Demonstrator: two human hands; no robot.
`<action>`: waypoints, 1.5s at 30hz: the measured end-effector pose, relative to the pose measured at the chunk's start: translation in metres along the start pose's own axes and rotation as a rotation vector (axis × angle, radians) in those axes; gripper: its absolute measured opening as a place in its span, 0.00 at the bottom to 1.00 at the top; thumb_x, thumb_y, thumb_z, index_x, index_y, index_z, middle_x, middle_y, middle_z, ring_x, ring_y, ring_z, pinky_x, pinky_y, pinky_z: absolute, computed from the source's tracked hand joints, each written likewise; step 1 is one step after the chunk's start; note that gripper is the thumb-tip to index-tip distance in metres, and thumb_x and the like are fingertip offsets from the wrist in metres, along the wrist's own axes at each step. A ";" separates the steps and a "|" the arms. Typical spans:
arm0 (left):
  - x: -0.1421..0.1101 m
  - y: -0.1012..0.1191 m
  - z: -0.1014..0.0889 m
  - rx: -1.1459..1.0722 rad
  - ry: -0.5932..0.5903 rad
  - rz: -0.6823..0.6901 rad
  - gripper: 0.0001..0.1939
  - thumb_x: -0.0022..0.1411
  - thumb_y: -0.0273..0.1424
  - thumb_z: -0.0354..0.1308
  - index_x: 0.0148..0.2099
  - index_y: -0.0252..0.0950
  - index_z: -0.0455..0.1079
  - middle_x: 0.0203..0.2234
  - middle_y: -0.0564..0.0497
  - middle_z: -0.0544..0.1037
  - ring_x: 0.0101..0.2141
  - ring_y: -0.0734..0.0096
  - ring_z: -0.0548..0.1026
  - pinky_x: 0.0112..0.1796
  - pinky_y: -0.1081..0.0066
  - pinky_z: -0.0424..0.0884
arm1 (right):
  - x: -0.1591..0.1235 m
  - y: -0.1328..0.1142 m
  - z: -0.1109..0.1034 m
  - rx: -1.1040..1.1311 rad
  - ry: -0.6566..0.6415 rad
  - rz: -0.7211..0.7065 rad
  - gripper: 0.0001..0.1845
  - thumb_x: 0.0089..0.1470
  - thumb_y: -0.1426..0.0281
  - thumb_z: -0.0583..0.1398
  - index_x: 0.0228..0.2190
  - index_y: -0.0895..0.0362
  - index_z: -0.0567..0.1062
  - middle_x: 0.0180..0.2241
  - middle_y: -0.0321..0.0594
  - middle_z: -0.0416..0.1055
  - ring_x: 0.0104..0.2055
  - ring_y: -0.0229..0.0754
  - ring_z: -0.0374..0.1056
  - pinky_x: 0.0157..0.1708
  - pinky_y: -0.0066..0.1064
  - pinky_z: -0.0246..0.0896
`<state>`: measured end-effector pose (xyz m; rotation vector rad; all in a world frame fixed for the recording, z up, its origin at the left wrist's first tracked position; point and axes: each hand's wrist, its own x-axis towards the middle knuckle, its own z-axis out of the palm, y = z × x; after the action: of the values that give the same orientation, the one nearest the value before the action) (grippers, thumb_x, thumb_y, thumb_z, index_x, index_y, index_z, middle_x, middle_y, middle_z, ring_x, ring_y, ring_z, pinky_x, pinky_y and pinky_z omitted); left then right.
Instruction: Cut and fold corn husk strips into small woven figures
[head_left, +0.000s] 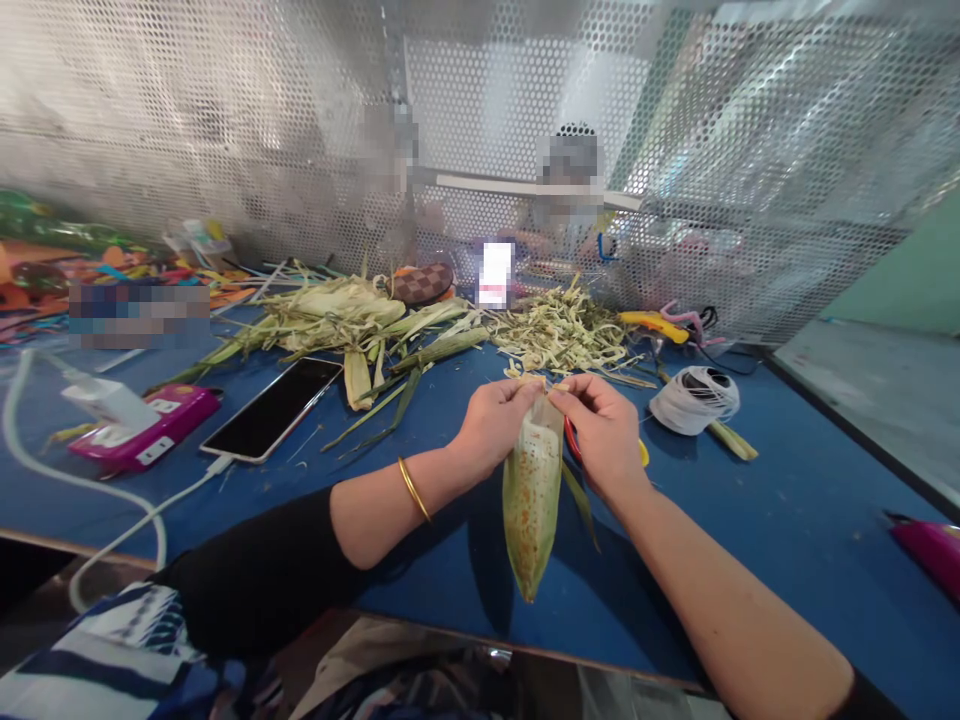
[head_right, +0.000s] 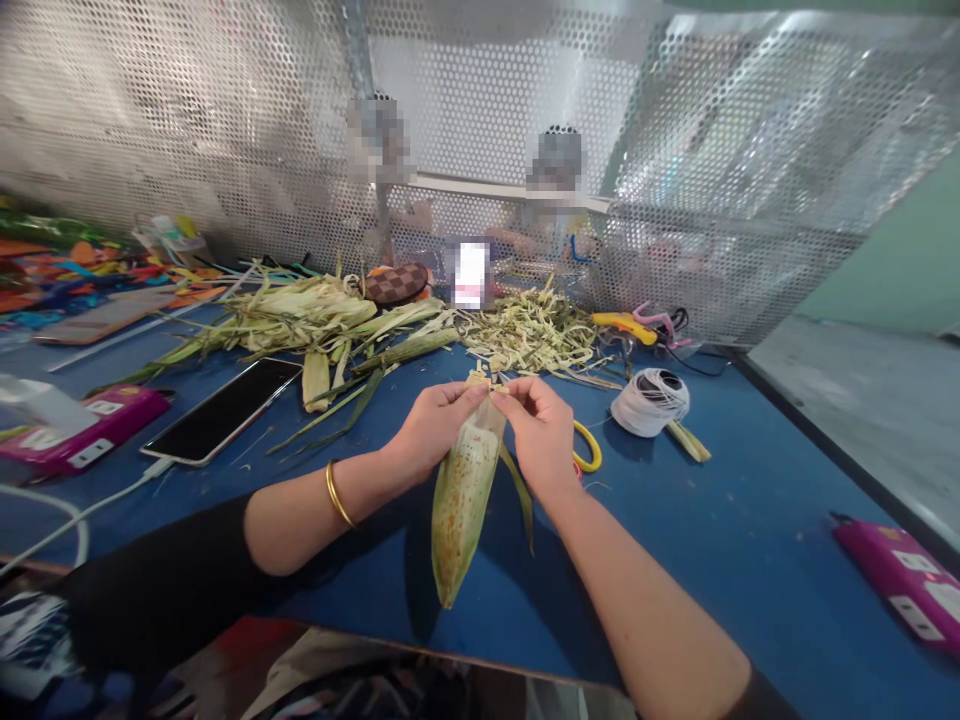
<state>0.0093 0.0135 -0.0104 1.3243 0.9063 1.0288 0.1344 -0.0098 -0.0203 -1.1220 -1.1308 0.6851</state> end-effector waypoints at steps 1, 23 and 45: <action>0.000 0.000 0.000 -0.001 -0.002 0.002 0.17 0.55 0.44 0.54 0.25 0.34 0.65 0.17 0.58 0.61 0.19 0.80 0.56 0.21 0.76 0.53 | 0.000 0.000 0.000 0.001 0.009 -0.009 0.07 0.42 0.67 0.65 0.24 0.56 0.72 0.22 0.31 0.65 0.26 0.35 0.57 0.28 0.29 0.53; 0.016 -0.011 -0.010 0.354 0.140 0.179 0.19 0.60 0.42 0.50 0.22 0.35 0.62 0.17 0.57 0.60 0.22 0.77 0.56 0.24 0.74 0.52 | -0.006 -0.008 0.003 -0.200 0.061 -0.053 0.09 0.43 0.64 0.64 0.20 0.56 0.72 0.18 0.31 0.64 0.23 0.35 0.56 0.26 0.29 0.53; 0.008 -0.015 -0.001 0.013 0.142 0.004 0.18 0.56 0.44 0.55 0.25 0.35 0.64 0.16 0.56 0.65 0.19 0.77 0.62 0.21 0.76 0.58 | -0.008 0.001 0.008 -0.125 -0.041 0.112 0.18 0.44 0.57 0.64 0.18 0.54 0.65 0.15 0.30 0.61 0.19 0.36 0.58 0.21 0.31 0.61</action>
<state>0.0118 0.0215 -0.0255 1.2763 1.0178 1.1330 0.1243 -0.0141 -0.0236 -1.2897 -1.1646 0.7345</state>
